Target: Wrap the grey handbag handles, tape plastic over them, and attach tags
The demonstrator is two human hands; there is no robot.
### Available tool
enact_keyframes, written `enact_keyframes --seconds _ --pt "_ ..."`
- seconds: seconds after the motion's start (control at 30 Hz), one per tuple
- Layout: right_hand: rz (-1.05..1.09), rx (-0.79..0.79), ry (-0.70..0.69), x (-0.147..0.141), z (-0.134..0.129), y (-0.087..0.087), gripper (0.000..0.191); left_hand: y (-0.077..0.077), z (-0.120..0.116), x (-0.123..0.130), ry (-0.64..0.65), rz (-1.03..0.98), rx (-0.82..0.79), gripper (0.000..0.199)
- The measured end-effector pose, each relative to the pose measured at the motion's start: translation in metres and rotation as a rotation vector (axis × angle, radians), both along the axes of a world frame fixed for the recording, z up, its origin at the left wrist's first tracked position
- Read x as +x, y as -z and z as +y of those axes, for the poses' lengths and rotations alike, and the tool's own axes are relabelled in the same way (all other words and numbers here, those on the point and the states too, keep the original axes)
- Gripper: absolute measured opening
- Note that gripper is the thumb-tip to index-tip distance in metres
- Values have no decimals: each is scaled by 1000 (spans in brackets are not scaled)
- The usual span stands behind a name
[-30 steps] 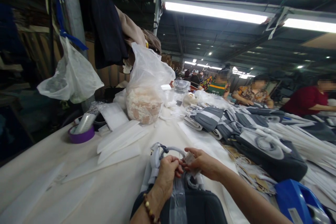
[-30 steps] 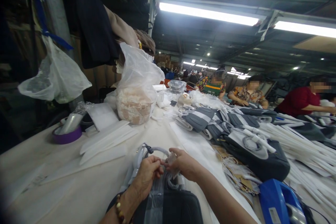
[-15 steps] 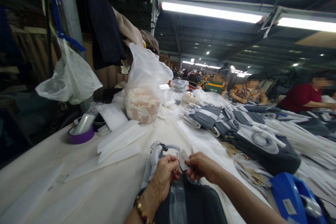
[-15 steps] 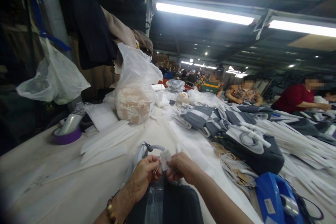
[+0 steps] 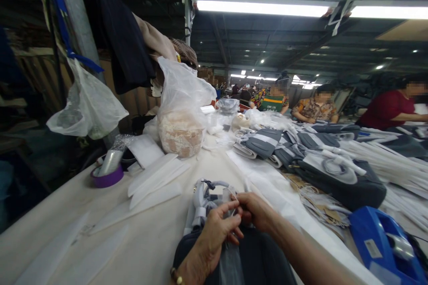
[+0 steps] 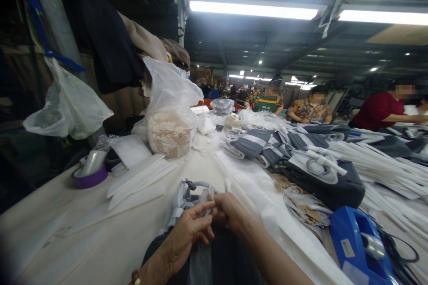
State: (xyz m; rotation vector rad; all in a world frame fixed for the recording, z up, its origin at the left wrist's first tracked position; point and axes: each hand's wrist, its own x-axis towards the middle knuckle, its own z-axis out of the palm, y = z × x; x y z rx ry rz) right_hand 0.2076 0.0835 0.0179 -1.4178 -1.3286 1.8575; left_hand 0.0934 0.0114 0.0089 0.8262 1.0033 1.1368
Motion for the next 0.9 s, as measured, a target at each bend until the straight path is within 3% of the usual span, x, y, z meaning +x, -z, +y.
enact_keyframes --seconds 0.1,0.2,0.33,0.43,0.57,0.67,0.73,0.83,0.9 --pt "-30 -69 -75 3 -1 -3 31 4 12 4 -92 37 8 43" --pt "-82 -33 -105 6 -6 -7 36 11 32 7 -215 80 7 30" --pt "-195 185 -67 13 -3 -11 28 17 52 8 -353 254 2 20" --pt "-340 396 36 17 13 -11 22 16 47 6 -365 465 73 22" --pt "-513 645 110 13 29 -5 15 18 14 1 -315 753 332 25" --pt "-529 816 54 12 23 2 33 20 -10 2 -286 1181 804 34" --pt "-477 927 -94 15 16 7 37 17 -17 6 -347 1386 1067 36" --pt "-360 1058 -308 24 15 13 21 6 -15 10 -417 1346 1196 36" --pt "-320 1000 -237 28 26 15 17 4 -13 7 -357 1295 1165 41"
